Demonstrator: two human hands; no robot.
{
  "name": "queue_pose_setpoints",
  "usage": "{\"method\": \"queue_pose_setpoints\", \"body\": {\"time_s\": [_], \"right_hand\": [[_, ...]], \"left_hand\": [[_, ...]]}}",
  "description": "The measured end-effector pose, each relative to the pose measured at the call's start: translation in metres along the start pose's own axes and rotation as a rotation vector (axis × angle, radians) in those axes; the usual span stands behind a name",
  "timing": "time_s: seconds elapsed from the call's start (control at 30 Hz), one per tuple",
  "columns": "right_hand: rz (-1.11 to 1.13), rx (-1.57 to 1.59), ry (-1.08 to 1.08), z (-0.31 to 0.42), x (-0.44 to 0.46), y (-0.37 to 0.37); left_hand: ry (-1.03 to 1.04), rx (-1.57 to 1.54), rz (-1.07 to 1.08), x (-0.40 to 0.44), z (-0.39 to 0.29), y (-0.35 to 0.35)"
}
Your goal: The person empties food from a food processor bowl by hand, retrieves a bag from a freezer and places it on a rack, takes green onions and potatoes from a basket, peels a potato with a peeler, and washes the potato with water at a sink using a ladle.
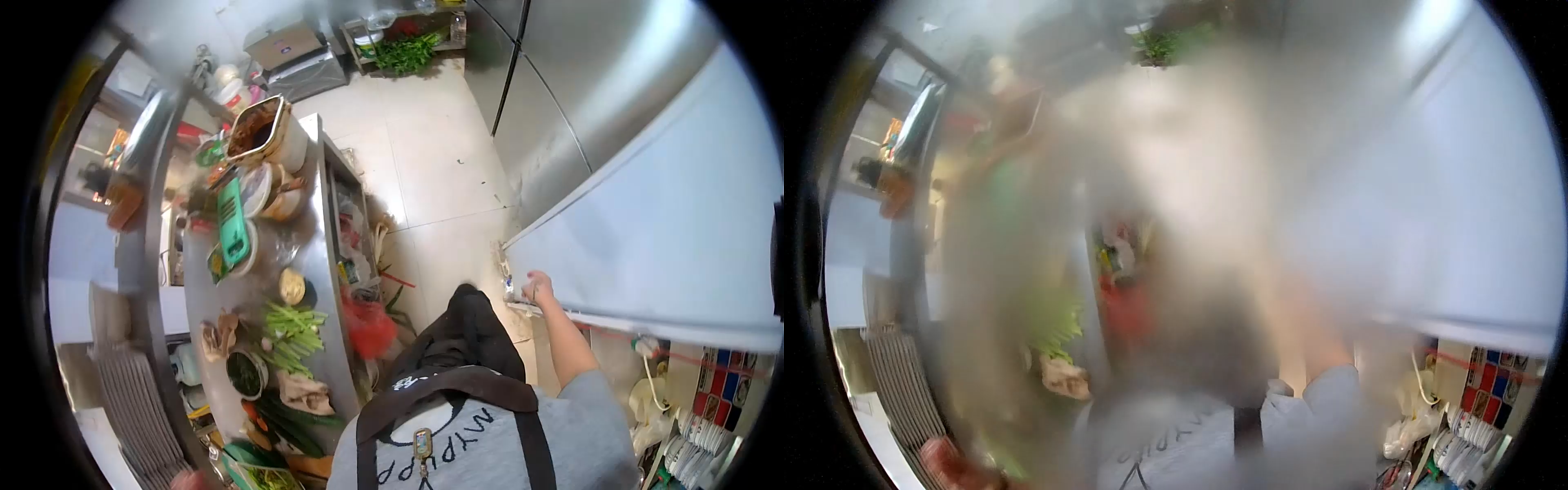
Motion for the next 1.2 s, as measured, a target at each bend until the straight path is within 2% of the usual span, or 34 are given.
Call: {"method": "queue_pose_setpoints", "body": {"time_s": [0.1,0.13,0.17,0.23,0.27,0.3,0.33,0.4,0.43,0.5,0.57,0.63,0.67,0.7,0.73,0.77,0.8,0.83,0.87,0.9,0.93,1.03,1.07,1.1,1.13,1.17,1.2], "right_hand": [[-0.182,0.157,-0.121,0.02,0.084,-0.029],[-0.303,0.191,-0.198,0.051,0.106,-0.045],[-0.427,0.223,-0.277,0.085,0.128,-0.069],[-0.407,0.201,-0.236,0.146,0.188,-0.127],[-0.367,0.181,-0.197,0.167,0.225,-0.156],[-0.325,0.309,-0.144,0.176,0.274,-0.178],[-0.274,0.441,-0.082,0.184,0.321,-0.19],[-0.352,0.583,-0.024,0.218,0.372,-0.25],[-0.424,0.719,-0.066,0.235,0.396,-0.279],[-0.497,0.892,-0.107,0.255,0.457,-0.328],[-0.496,0.915,-0.102,0.278,0.49,-0.368],[-0.507,1.063,0.265,0.324,0.478,-0.42],[-0.57,1.059,0.272,0.308,0.522,-0.415],[-0.632,1.057,0.278,0.282,0.568,-0.416],[-0.626,1.062,0.216,0.277,0.583,-0.425],[-0.658,1.097,0.283,0.283,0.584,-0.428],[-0.691,1.134,0.35,0.29,0.587,-0.432],[-0.768,1.199,0.531,0.301,0.589,-0.437],[-0.863,1.151,0.406,0.3,0.596,-0.433],[-0.913,1.098,0.348,0.293,0.604,-0.429],[-0.962,1.043,0.29,0.288,0.61,-0.424],[-1.137,1.376,0.383,0.275,0.623,-0.382],[-1.117,1.443,0.393,0.293,0.622,-0.359],[-0.989,1.524,0.38,0.338,0.607,-0.323],[-0.807,1.588,0.342,0.397,0.588,-0.294],[-0.574,1.604,0.252,0.459,0.567,-0.274],[-0.298,1.447,-0.092,0.515,0.56,-0.285]], "left_hand": [[-0.221,0.469,0.965,0.003,0.165,0.14],[-0.402,0.667,0.785,0.009,0.207,0.21],[-0.579,0.854,0.587,0.009,0.247,0.252],[-0.444,0.921,0.783,-0.019,0.333,0.287],[-0.662,0.687,0.761,-0.024,0.369,0.305],[-0.776,0.594,0.712,-0.021,0.401,0.326],[-0.745,0.608,0.745,-0.015,0.432,0.348],[-0.751,0.578,0.851,0.016,0.475,0.384],[-0.758,0.571,0.852,0.035,0.493,0.404],[-0.666,0.707,0.773,0.076,0.522,0.436],[-0.765,0.669,0.721,0.069,0.567,0.433],[-0.781,0.561,0.73,0.067,0.617,0.438],[-0.864,0.556,0.713,0.065,0.64,0.444],[-0.85,0.553,0.749,0.067,0.664,0.454],[-0.851,0.515,0.769,0.067,0.689,0.465],[-0.848,0.475,0.8,0.065,0.718,0.475],[-0.954,0.346,0.78,0.043,0.756,0.483],[-0.923,0.307,0.846,0.037,0.794,0.499],[-0.891,0.266,0.91,0.03,0.833,0.516],[-0.741,0.309,1.048,0.044,0.869,0.544],[-0.698,0.244,1.043,0.064,0.895,0.569],[-0.629,0.116,1.069,0.142,0.961,0.65],[-0.574,0.034,1.096,0.168,0.991,0.683],[-0.522,-0.049,1.127,0.182,1.001,0.71],[-0.543,-0.081,1.158,0.2,1.008,0.736],[-0.653,-0.158,1.15,0.217,1.013,0.762],[-0.766,-0.225,1.132,0.225,1.017,0.784]]}}
Point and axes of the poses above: each hand's wrist, its own x-axis towards the middle knuckle, its own y-axis out of the palm, z = x × y, the point moved 3 cm from there along x, towards the middle knuckle, and after that the axes turned 3 degrees about z, right-handed, at the moved point
